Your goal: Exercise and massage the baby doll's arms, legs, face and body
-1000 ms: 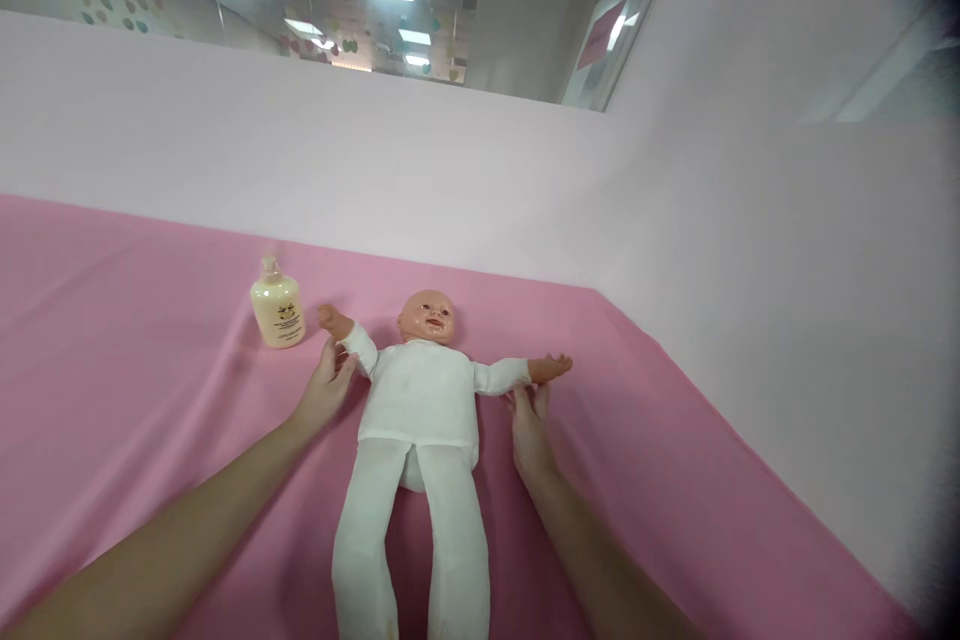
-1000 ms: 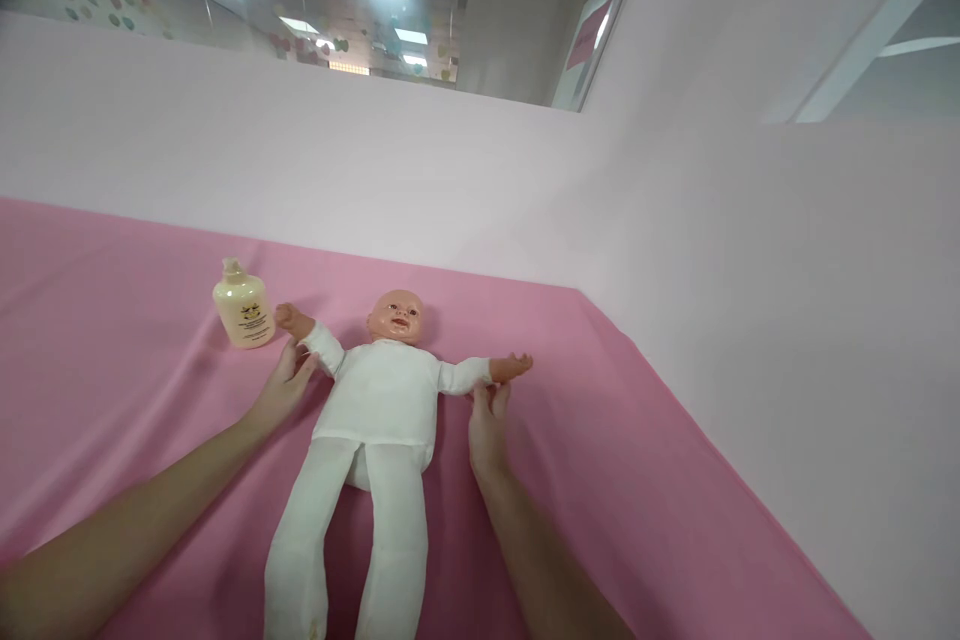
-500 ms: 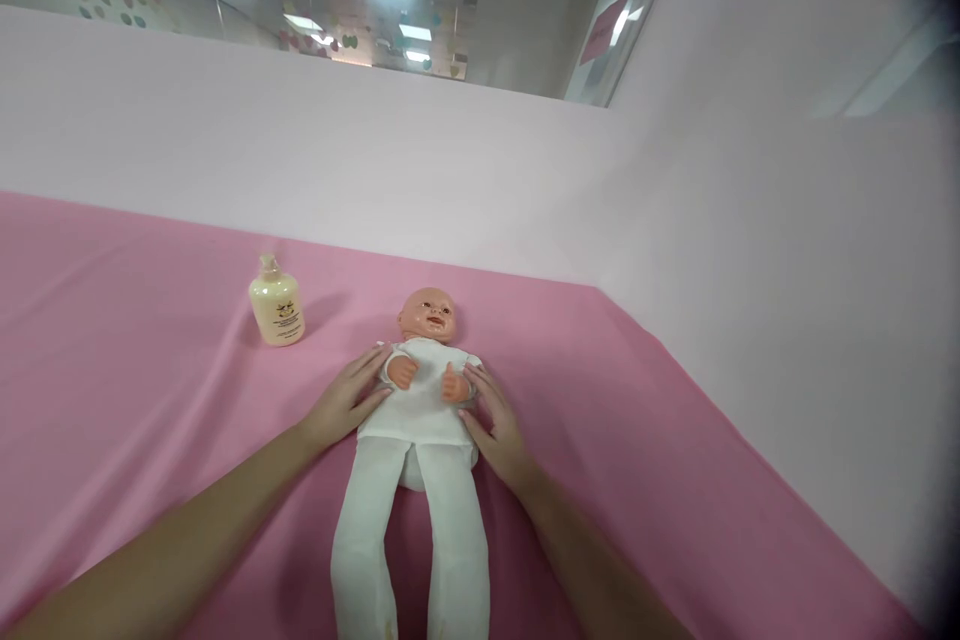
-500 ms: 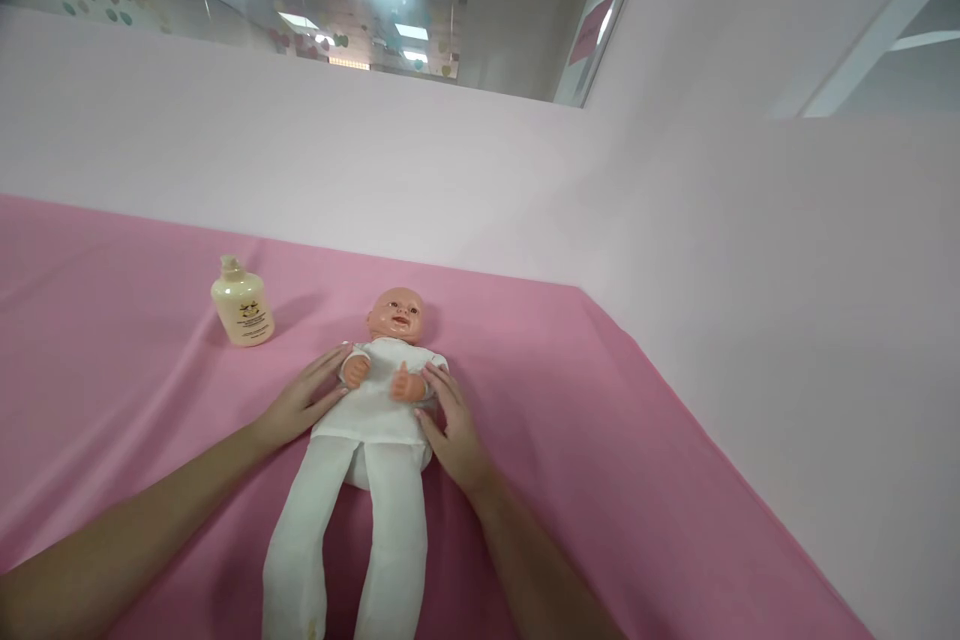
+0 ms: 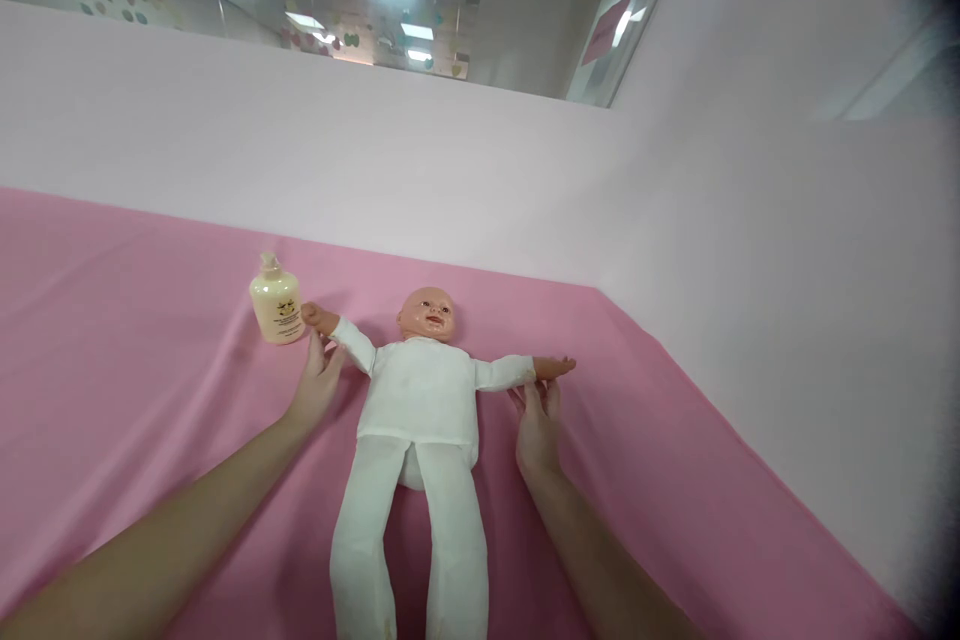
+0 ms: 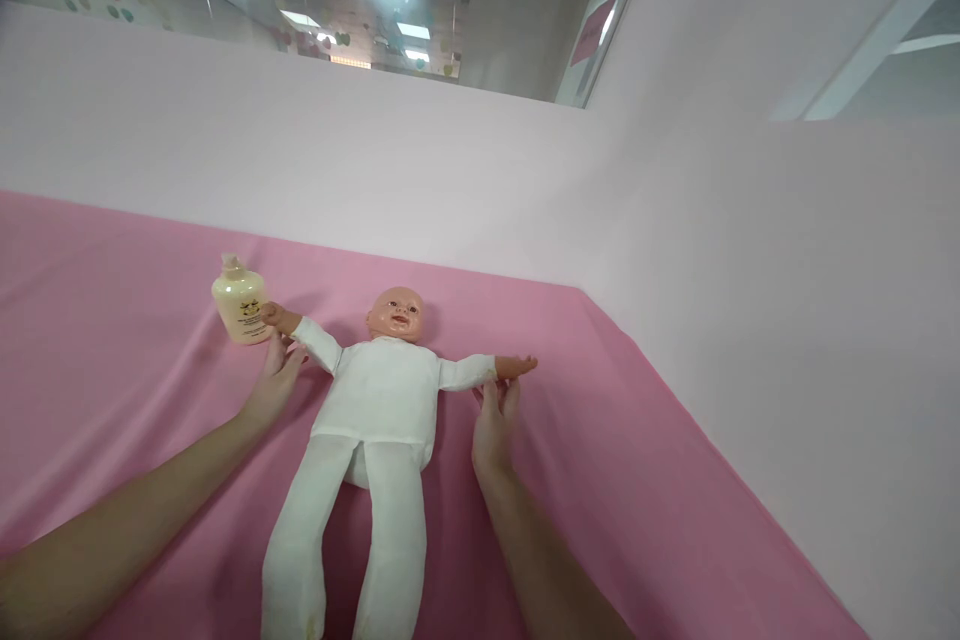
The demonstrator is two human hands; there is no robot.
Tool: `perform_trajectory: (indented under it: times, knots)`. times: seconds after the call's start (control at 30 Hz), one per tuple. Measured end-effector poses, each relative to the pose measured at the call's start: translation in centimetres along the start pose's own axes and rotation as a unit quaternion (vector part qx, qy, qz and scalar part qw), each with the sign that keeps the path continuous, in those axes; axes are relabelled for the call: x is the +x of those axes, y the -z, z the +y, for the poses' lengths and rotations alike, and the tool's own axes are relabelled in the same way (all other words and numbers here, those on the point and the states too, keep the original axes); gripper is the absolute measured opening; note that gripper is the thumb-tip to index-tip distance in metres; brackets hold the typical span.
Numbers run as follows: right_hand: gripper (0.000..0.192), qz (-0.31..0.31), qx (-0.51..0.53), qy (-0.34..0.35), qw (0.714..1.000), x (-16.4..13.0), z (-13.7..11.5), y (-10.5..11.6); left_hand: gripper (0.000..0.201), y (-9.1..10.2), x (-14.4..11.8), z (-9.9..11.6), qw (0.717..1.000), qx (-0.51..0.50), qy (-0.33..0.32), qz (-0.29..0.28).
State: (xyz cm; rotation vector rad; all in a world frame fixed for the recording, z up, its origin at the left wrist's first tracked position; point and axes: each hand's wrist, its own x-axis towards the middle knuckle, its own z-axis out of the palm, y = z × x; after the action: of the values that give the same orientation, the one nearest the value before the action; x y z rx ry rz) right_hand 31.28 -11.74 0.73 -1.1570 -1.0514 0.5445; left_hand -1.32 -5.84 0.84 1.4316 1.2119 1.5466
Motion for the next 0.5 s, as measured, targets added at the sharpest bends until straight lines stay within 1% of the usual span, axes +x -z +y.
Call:
perform_trajectory:
  times: [0.07, 0.1, 0.17, 0.2, 0.23, 0.27, 0.33, 0.43, 0.5]
  knots:
    - [0.069, -0.021, -0.015, 0.016, 1.0, -0.7, -0.7, -0.4, 0.057, -0.3, -0.6, 0.5, 0.995, 0.041, -0.06, -0.069]
    - [0.063, -0.059, -0.032, 0.028, 0.997, -1.0, -1.0, -0.7, 0.057, -0.4, -0.9, 0.6, 0.987, 0.072, -0.093, -0.11]
    - [0.049, -0.167, -0.079, 0.071, 0.98, -1.5, -1.3, -1.1, 0.055, -0.6, -1.4, 0.6, 0.961, 0.134, -0.15, -0.188]
    - [0.044, -0.21, -0.098, 0.09, 0.969, -1.7, -1.3, -1.2, 0.054, -0.7, -1.5, 0.5, 0.949, 0.155, -0.168, -0.218]
    - [0.041, -0.236, -0.109, 0.103, 0.96, -1.7, -1.2, -1.2, 0.053, -0.7, -1.6, 0.4, 0.941, 0.168, -0.176, -0.237]
    - [0.04, -0.241, -0.111, 0.107, 0.958, -1.7, -1.1, -1.3, 0.053, -0.7, -1.5, 0.3, 0.938, 0.172, -0.175, -0.243]
    - [0.043, -0.21, -0.093, 0.079, 0.97, -1.6, -0.9, -1.2, 0.055, -0.7, -1.4, 0.1, 0.95, 0.164, -0.155, -0.217]
    - [0.052, -0.126, -0.039, 0.006, 0.991, -1.2, -0.6, -1.0, 0.056, -0.7, -1.0, -0.3, 0.976, 0.119, -0.1, -0.152]
    - [0.061, -0.065, -0.009, -0.03, 0.997, -0.8, -0.2, -0.8, 0.055, -0.6, -0.6, -0.9, 0.989, 0.076, -0.052, -0.113]
